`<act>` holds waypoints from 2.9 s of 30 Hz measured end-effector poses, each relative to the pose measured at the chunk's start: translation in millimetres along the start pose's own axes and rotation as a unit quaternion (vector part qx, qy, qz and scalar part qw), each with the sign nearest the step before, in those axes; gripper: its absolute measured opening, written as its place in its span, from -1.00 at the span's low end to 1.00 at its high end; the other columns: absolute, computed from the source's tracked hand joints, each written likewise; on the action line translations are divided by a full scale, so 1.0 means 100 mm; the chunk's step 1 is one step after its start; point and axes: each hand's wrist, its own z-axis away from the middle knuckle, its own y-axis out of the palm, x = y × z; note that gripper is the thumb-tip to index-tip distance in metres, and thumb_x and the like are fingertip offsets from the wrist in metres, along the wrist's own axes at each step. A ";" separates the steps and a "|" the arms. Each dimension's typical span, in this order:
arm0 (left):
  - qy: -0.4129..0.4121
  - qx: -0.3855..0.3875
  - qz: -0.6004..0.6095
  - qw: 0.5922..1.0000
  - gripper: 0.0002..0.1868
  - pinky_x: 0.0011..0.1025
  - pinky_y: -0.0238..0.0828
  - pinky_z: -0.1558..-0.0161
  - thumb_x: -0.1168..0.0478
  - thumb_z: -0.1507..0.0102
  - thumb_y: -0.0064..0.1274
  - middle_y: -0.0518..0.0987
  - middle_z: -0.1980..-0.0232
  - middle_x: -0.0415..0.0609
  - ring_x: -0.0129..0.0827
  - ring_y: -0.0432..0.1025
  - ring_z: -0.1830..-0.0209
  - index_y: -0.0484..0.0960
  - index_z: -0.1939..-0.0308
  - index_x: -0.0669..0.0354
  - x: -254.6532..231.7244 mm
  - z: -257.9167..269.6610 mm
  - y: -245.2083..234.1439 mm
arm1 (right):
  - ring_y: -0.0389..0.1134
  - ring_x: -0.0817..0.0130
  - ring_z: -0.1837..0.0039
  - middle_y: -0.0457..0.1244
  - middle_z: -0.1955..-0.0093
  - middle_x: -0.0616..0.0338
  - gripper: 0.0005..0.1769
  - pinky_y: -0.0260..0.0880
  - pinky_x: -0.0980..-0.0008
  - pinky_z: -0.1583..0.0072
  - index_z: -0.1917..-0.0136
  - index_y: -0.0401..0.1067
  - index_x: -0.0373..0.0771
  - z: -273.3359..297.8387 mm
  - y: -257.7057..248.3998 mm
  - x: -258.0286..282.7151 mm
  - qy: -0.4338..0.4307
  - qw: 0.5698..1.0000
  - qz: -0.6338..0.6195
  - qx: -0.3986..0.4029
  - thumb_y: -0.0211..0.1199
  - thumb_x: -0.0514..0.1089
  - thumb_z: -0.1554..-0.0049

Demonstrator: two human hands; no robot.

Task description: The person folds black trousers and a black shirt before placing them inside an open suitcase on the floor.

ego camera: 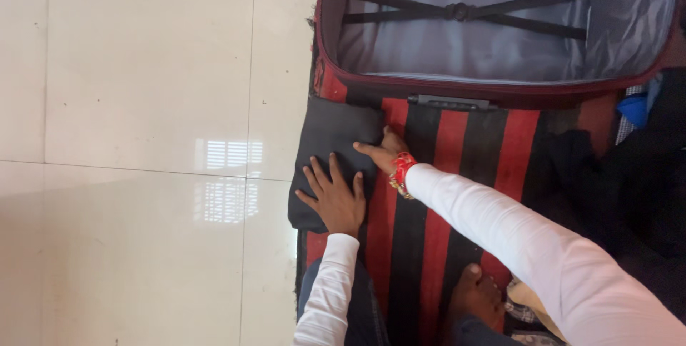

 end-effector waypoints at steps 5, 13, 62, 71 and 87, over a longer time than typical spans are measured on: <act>-0.012 0.006 0.031 0.999 -0.22 0.45 -0.38 -0.41 -0.22 -0.33 -0.08 0.02 -0.62 0.27 0.22 -0.17 -0.64 0.22 -0.52 0.08 -0.01 0.00 -0.14 | 0.46 0.09 -0.21 0.43 -0.17 -0.03 -0.37 0.41 0.22 -0.23 -0.29 0.42 -0.24 0.13 0.14 0.17 -0.083 0.986 -0.144 0.006 0.43 -0.04 0.03; -0.019 0.021 0.482 0.876 -0.31 0.06 -0.17 -0.55 -0.01 -0.46 -0.18 0.06 -0.64 0.27 0.12 -0.08 -0.66 0.07 -0.59 0.26 -0.38 0.22 -0.96 | 0.49 -0.04 0.02 0.39 0.11 -0.14 -0.40 0.42 0.12 0.06 -0.11 0.28 -0.32 1.26 -0.76 0.92 -0.251 0.963 0.099 0.004 0.52 -0.02 0.01; -0.116 0.189 0.380 0.898 -0.60 -0.31 0.38 0.13 0.06 -0.28 0.20 0.62 0.21 0.26 -0.24 0.46 0.26 0.60 0.16 0.44 -0.57 0.45 -0.11 | 0.42 0.41 0.00 0.41 0.00 0.18 -0.59 0.43 0.39 -0.06 -0.19 0.49 -0.38 1.34 -2.15 -1.39 0.058 0.954 -0.291 0.035 0.33 -0.12 -0.14; 0.030 0.189 0.566 0.802 -0.77 -0.59 0.12 0.30 0.20 -0.35 0.13 0.36 0.33 -0.33 -0.68 0.20 0.33 0.40 0.26 0.17 -1.42 0.12 -1.61 | 0.43 0.29 -0.16 0.38 -0.19 -0.02 -0.50 0.47 0.27 -0.20 -0.34 0.35 -0.43 2.02 -3.35 0.07 -0.101 0.974 -0.200 -0.023 0.25 -0.31 -0.13; 0.128 0.229 0.496 0.827 -0.81 -0.50 0.37 0.19 0.20 -0.36 0.04 0.53 0.29 -0.21 -0.58 0.35 0.29 0.47 0.11 0.30 -2.51 -2.24 -0.06 | 0.41 0.02 0.13 0.31 0.19 -0.13 -0.59 0.37 0.11 0.08 -0.20 0.35 -0.46 0.03 -4.13 0.36 -0.222 0.892 0.322 -0.227 0.39 -0.10 -0.34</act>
